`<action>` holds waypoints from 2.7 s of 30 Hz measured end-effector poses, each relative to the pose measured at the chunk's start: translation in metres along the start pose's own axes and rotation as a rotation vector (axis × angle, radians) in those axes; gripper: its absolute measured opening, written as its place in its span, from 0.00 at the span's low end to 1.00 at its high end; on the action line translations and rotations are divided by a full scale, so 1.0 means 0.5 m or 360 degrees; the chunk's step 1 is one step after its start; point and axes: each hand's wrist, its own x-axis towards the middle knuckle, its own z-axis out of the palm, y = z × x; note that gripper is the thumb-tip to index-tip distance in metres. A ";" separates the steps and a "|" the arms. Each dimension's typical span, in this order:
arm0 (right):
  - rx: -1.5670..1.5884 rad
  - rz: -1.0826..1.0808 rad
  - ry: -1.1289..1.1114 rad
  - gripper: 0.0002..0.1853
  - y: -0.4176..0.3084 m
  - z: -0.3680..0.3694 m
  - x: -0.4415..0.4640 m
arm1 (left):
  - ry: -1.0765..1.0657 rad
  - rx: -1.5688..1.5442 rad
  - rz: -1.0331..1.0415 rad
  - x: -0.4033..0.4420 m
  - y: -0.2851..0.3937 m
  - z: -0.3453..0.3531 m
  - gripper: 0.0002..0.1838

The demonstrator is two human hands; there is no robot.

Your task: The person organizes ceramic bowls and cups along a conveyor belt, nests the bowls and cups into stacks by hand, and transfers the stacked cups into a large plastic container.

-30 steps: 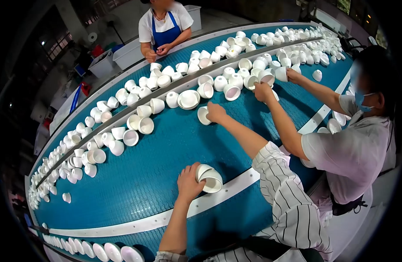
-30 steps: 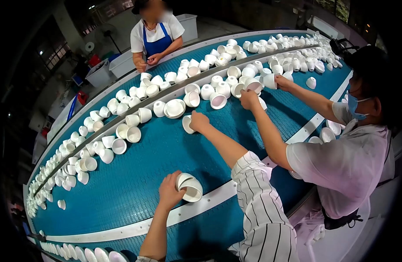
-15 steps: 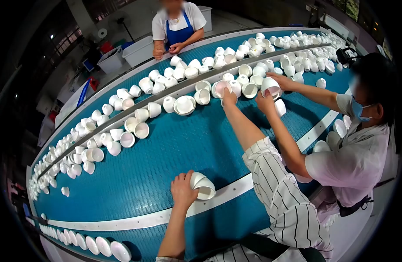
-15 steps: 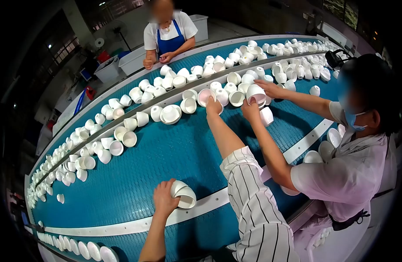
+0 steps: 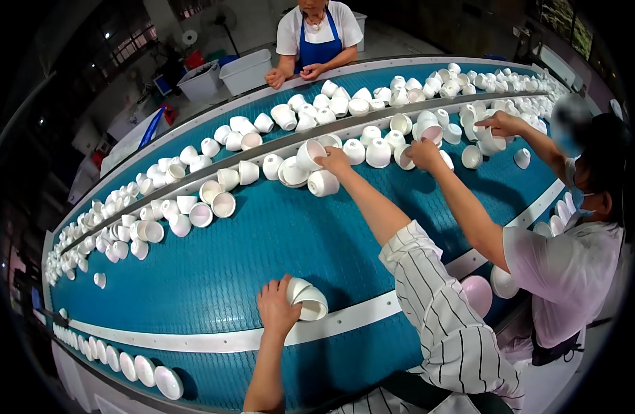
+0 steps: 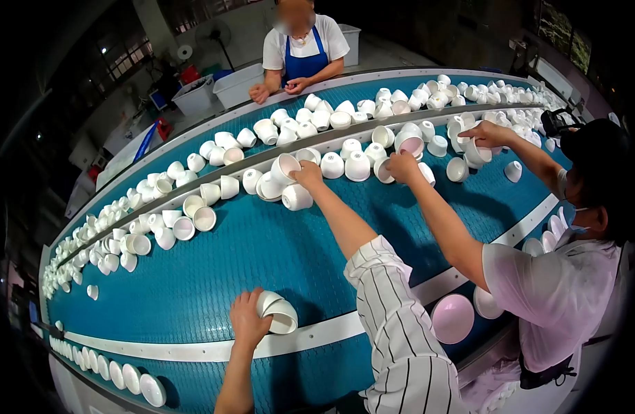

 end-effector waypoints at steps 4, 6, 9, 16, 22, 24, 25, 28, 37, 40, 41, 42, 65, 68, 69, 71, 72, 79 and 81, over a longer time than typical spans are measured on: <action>0.0508 0.0064 0.0117 0.21 0.068 0.103 0.095 | 0.0017 0.0052 -0.0107 -0.004 0.001 0.031 0.32; 0.0472 0.0029 0.0077 0.22 0.084 0.080 0.071 | -0.0018 0.0054 -0.0181 -0.004 0.009 0.035 0.32; 0.0345 -0.0121 0.0058 0.22 0.118 -0.015 -0.018 | 0.0027 0.0074 -0.0220 0.006 0.019 0.047 0.31; 0.1102 0.0427 -0.0015 0.24 0.170 -0.216 -0.277 | 0.0078 0.0204 -0.0258 0.028 0.085 0.073 0.31; 0.1934 0.0845 -0.0448 0.15 0.189 -0.348 -0.412 | 0.0046 0.0057 -0.0112 0.042 0.198 0.109 0.27; 0.2376 0.0702 -0.0695 0.15 0.197 -0.396 -0.475 | -0.0114 -0.0371 -0.0260 0.043 0.235 0.107 0.24; 0.2531 0.0601 -0.0796 0.15 0.197 -0.421 -0.499 | -0.0217 -0.0660 -0.0343 0.045 0.246 0.107 0.20; 0.2510 0.0553 -0.0550 0.15 0.122 -0.510 -0.595 | -0.0468 -0.1743 -0.0640 0.033 0.297 0.104 0.20; 0.1886 0.0911 0.0190 0.24 0.050 -0.860 -0.985 | -0.1422 -0.3284 -0.0948 -0.098 0.699 0.018 0.24; 0.1716 0.0919 0.0564 0.25 0.060 -0.962 -1.135 | -0.2105 -0.2927 -0.0649 -0.142 0.837 0.019 0.24; 0.1659 0.0921 0.0678 0.23 0.075 -0.992 -1.189 | -0.2246 -0.2770 -0.0507 -0.164 0.872 0.028 0.23; 0.1601 0.0922 0.0785 0.22 0.084 -1.023 -1.248 | -0.2371 -0.2613 -0.0357 -0.185 0.913 0.034 0.23; 0.0546 0.2156 0.2353 0.30 0.673 -1.612 -2.016 | -0.3243 -0.1293 -0.0497 -0.744 1.972 0.250 0.29; 0.0423 0.2213 0.1942 0.28 0.691 -1.560 -2.061 | -0.3139 -0.1162 -0.0228 -0.798 2.046 0.316 0.31; 0.0443 0.2250 0.1867 0.29 0.683 -1.553 -2.063 | -0.3090 -0.1115 -0.0121 -0.812 2.060 0.359 0.31; 0.0471 0.2329 0.1702 0.31 0.662 -1.546 -2.072 | -0.2925 -0.1002 0.0109 -0.828 2.065 0.428 0.33; 0.0392 0.2265 0.1778 0.32 0.666 -1.542 -2.078 | -0.2810 -0.0899 0.0188 -0.832 2.047 0.460 0.35; 0.0302 0.1774 0.1744 0.18 0.594 -1.518 -2.051 | -0.2357 -0.0152 0.0485 -0.827 1.983 0.496 0.41; 0.0235 0.1748 0.1600 0.18 0.582 -1.507 -2.038 | -0.2285 -0.0101 0.0828 -0.830 1.965 0.433 0.37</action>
